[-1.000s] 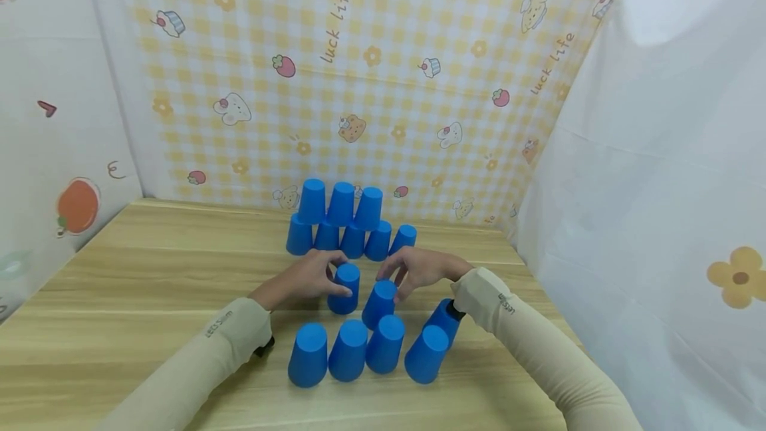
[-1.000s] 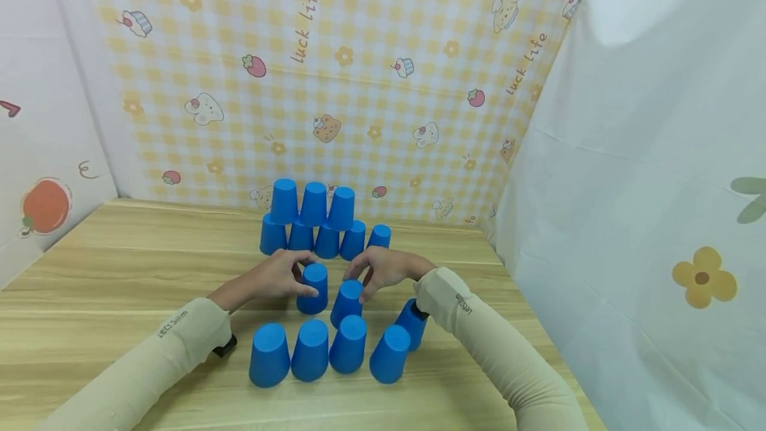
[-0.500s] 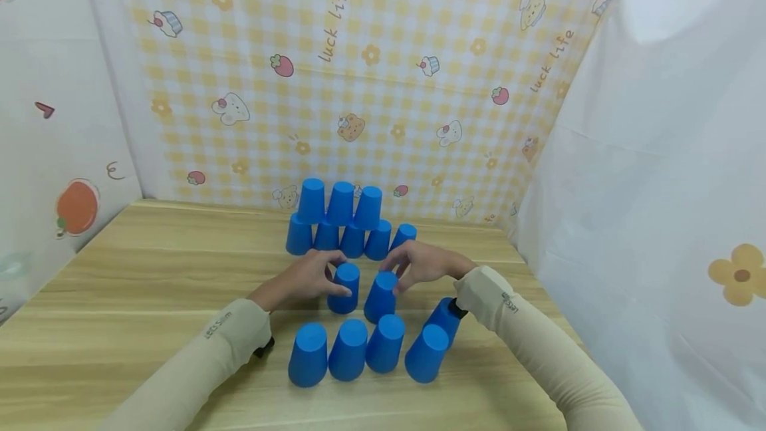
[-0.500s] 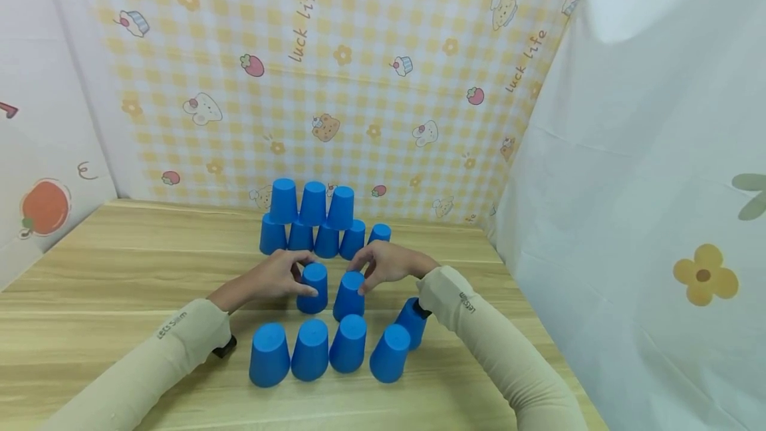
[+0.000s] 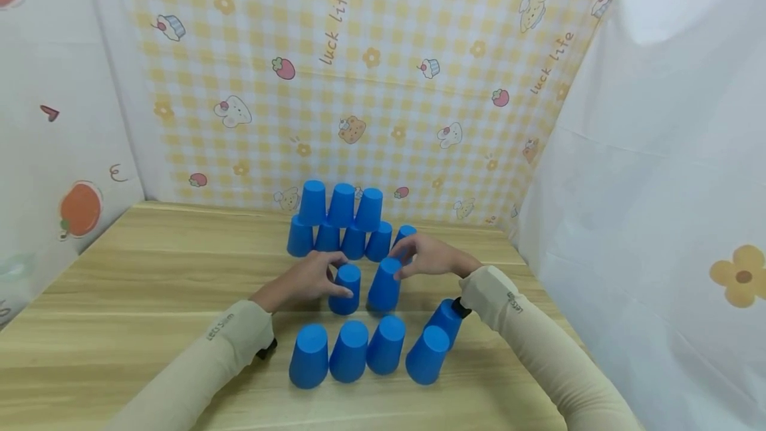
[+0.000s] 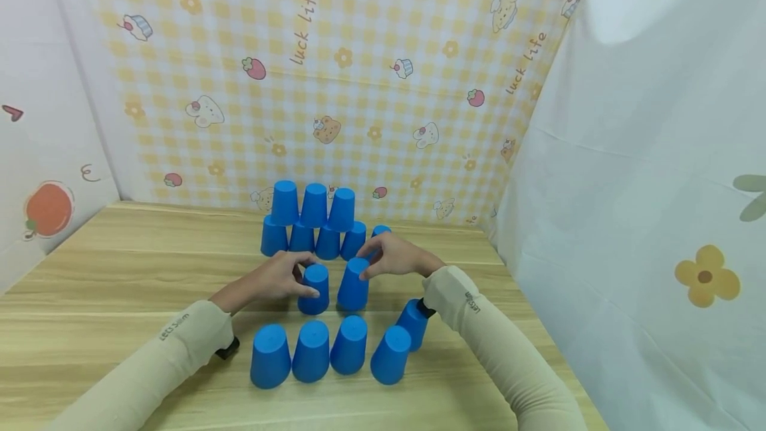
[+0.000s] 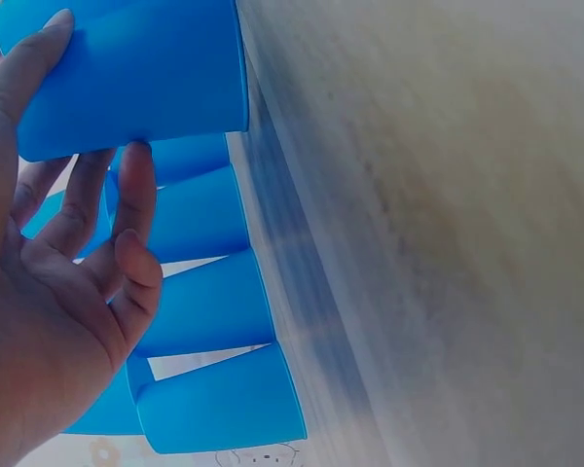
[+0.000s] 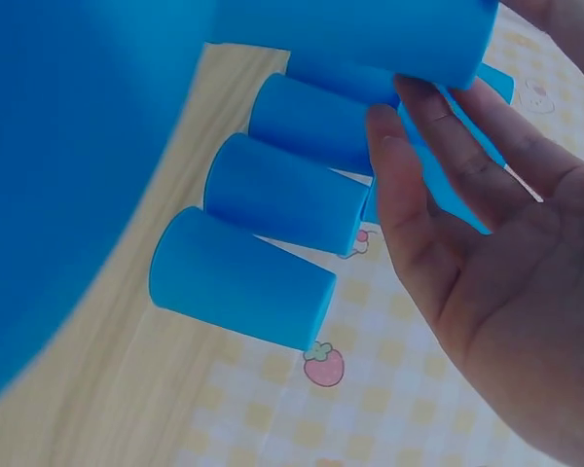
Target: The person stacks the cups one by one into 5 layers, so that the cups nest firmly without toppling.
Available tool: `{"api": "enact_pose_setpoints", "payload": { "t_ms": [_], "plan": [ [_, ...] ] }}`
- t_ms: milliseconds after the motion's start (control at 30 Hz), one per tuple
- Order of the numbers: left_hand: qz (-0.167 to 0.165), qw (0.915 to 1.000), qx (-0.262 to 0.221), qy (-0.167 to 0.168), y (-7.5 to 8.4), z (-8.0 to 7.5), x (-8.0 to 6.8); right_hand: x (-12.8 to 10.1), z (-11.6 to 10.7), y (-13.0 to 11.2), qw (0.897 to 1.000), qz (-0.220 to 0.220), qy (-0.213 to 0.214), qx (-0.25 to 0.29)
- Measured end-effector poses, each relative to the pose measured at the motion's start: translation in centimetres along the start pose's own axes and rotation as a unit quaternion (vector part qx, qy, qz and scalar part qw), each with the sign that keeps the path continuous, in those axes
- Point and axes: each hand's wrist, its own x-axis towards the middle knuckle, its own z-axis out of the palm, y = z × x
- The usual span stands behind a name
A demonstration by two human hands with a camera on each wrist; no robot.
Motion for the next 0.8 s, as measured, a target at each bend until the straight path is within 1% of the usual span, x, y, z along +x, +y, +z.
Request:
{"api": "enact_pose_setpoints", "payload": {
  "t_ms": [133,300,467,633,800],
  "plan": [
    [0.0,1.0,-0.002,0.002,0.0,0.1,0.0,0.0,-0.1,0.4,1.0,0.011,0.012,0.014],
    [0.0,1.0,-0.002,0.005,0.0,0.1,0.0,0.1,-0.4,0.8,0.998,0.015,0.025,0.05],
    [0.001,1.0,-0.002,0.007,0.0,0.0,0.0,0.2,-0.7,1.4,0.996,0.028,0.06,0.062],
    [0.0,1.0,-0.002,0.005,0.0,0.1,0.0,0.4,-1.0,1.5,0.993,0.021,0.093,0.074],
    [0.005,1.0,0.002,0.007,0.0,0.2,0.0,0.6,-1.4,1.5,0.986,0.035,0.139,0.087]
  ]
}}
